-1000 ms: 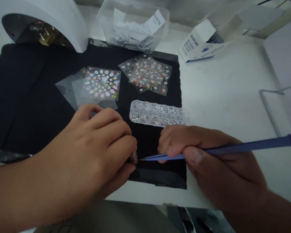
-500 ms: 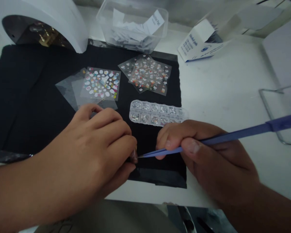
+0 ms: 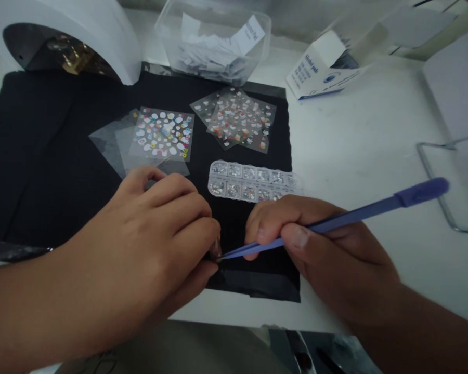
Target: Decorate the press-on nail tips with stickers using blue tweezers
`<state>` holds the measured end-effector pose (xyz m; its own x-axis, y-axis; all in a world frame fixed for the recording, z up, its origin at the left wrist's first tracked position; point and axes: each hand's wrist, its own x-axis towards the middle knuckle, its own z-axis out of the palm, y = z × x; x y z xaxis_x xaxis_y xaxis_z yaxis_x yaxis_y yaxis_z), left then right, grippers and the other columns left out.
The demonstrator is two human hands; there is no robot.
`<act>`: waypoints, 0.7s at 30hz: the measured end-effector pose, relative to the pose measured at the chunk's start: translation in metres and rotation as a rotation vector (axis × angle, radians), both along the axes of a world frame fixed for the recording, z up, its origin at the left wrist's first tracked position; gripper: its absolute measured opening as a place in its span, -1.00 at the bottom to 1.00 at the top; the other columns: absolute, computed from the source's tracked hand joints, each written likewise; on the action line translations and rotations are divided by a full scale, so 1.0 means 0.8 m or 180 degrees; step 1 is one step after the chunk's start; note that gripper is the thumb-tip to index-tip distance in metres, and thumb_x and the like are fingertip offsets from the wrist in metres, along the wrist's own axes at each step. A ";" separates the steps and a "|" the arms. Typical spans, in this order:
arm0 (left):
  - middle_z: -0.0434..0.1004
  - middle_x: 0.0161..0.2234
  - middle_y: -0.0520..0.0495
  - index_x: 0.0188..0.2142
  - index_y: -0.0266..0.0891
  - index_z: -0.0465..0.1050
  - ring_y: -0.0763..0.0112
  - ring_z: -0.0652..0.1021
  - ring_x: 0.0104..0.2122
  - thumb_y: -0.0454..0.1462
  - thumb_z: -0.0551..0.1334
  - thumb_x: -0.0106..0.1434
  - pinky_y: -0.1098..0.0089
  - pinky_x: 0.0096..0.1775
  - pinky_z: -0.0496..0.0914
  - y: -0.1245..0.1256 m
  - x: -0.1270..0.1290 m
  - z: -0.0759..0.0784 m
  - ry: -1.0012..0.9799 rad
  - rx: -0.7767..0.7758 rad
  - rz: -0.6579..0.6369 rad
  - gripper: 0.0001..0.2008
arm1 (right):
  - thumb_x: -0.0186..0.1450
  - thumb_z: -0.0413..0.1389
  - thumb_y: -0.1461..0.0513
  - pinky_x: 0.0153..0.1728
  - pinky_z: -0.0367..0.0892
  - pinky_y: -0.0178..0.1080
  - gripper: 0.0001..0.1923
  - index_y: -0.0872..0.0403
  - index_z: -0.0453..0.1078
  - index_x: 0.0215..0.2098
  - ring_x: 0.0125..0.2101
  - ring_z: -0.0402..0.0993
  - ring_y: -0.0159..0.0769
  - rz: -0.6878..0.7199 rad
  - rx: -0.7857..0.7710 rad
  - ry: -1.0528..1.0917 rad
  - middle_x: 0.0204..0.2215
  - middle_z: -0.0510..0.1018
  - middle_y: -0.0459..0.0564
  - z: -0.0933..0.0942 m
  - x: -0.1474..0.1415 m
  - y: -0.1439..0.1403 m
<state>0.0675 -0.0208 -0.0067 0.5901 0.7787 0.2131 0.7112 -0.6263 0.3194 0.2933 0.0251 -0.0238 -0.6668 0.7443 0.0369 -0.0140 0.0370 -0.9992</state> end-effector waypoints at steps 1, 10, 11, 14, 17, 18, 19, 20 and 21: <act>0.59 -0.27 -0.02 -0.24 -0.20 0.51 0.06 0.52 -0.17 -0.23 0.18 0.38 -0.06 -0.15 0.28 0.000 0.000 0.000 -0.0006 0.0004 -0.0009 -0.85 | 0.45 0.02 0.15 -0.33 0.36 -0.21 -0.76 0.04 0.47 -0.29 -0.38 0.46 -0.31 0.0002 0.0011 -0.0011 -0.43 0.55 -0.09 0.000 0.000 0.000; 0.59 -0.26 -0.01 -0.23 -0.20 0.51 0.07 0.52 -0.17 -0.24 0.19 0.37 -0.05 -0.16 0.28 0.000 0.000 -0.001 -0.0023 0.0009 0.0007 -0.87 | 0.46 0.01 0.14 -0.34 0.35 -0.22 -0.76 0.03 0.46 -0.27 -0.38 0.46 -0.32 0.0098 0.0111 0.0006 -0.42 0.55 -0.10 0.001 0.001 0.003; 0.59 -0.25 -0.01 -0.23 -0.20 0.51 0.07 0.52 -0.17 -0.25 0.20 0.36 -0.05 -0.16 0.28 0.000 0.000 -0.001 -0.0030 -0.0008 0.0005 -0.88 | 0.46 0.01 0.14 -0.34 0.36 -0.22 -0.76 0.03 0.46 -0.27 -0.38 0.47 -0.32 0.0088 0.0092 0.0021 -0.43 0.55 -0.10 0.001 0.001 0.004; 0.59 -0.26 0.00 -0.24 -0.20 0.52 0.07 0.52 -0.17 -0.25 0.20 0.36 -0.06 -0.15 0.28 0.001 0.001 -0.001 -0.0025 -0.0007 -0.0003 -0.88 | 0.46 0.01 0.14 -0.34 0.35 -0.21 -0.75 0.03 0.47 -0.29 -0.38 0.47 -0.31 0.0046 0.0017 0.0013 -0.44 0.55 -0.10 0.001 0.000 0.004; 0.58 -0.27 0.00 -0.24 -0.20 0.51 0.08 0.52 -0.18 -0.25 0.20 0.36 -0.06 -0.15 0.28 0.002 0.001 0.000 -0.0024 -0.0015 0.0000 -0.88 | 0.45 0.03 0.15 -0.33 0.34 -0.20 -0.76 0.04 0.48 -0.29 -0.39 0.46 -0.30 -0.0040 -0.0025 0.0059 -0.45 0.56 -0.09 0.001 0.000 0.005; 0.58 -0.28 0.01 -0.25 -0.20 0.51 0.08 0.52 -0.18 -0.25 0.21 0.35 -0.05 -0.15 0.27 0.002 0.001 0.000 -0.0026 -0.0025 0.0002 -0.89 | 0.45 0.03 0.16 -0.33 0.34 -0.20 -0.77 0.04 0.48 -0.29 -0.39 0.46 -0.30 -0.0058 -0.0037 0.0085 -0.45 0.56 -0.09 0.001 0.000 0.005; 0.58 -0.28 0.01 -0.25 -0.20 0.51 0.08 0.52 -0.18 -0.25 0.22 0.34 -0.05 -0.15 0.27 0.002 0.001 0.000 -0.0034 -0.0038 0.0001 -0.90 | 0.44 0.04 0.16 -0.33 0.34 -0.20 -0.77 0.04 0.48 -0.30 -0.39 0.46 -0.29 -0.0068 -0.0047 0.0103 -0.45 0.56 -0.09 0.000 0.000 0.005; 0.58 -0.29 0.01 -0.26 -0.20 0.51 0.08 0.52 -0.19 -0.26 0.23 0.33 -0.04 -0.15 0.27 0.002 0.001 0.000 -0.0043 -0.0046 0.0005 -0.91 | 0.44 0.04 0.16 -0.33 0.33 -0.19 -0.77 0.04 0.48 -0.30 -0.39 0.46 -0.29 -0.0069 -0.0055 0.0112 -0.46 0.56 -0.08 0.000 0.000 0.005; 0.58 -0.29 0.02 -0.26 -0.19 0.51 0.09 0.52 -0.19 -0.26 0.24 0.33 -0.04 -0.15 0.27 0.002 0.001 0.001 -0.0059 -0.0052 0.0008 -0.92 | 0.44 0.04 0.17 -0.33 0.33 -0.19 -0.77 0.05 0.48 -0.30 -0.39 0.47 -0.28 -0.0066 -0.0064 0.0111 -0.46 0.56 -0.08 0.000 0.001 0.005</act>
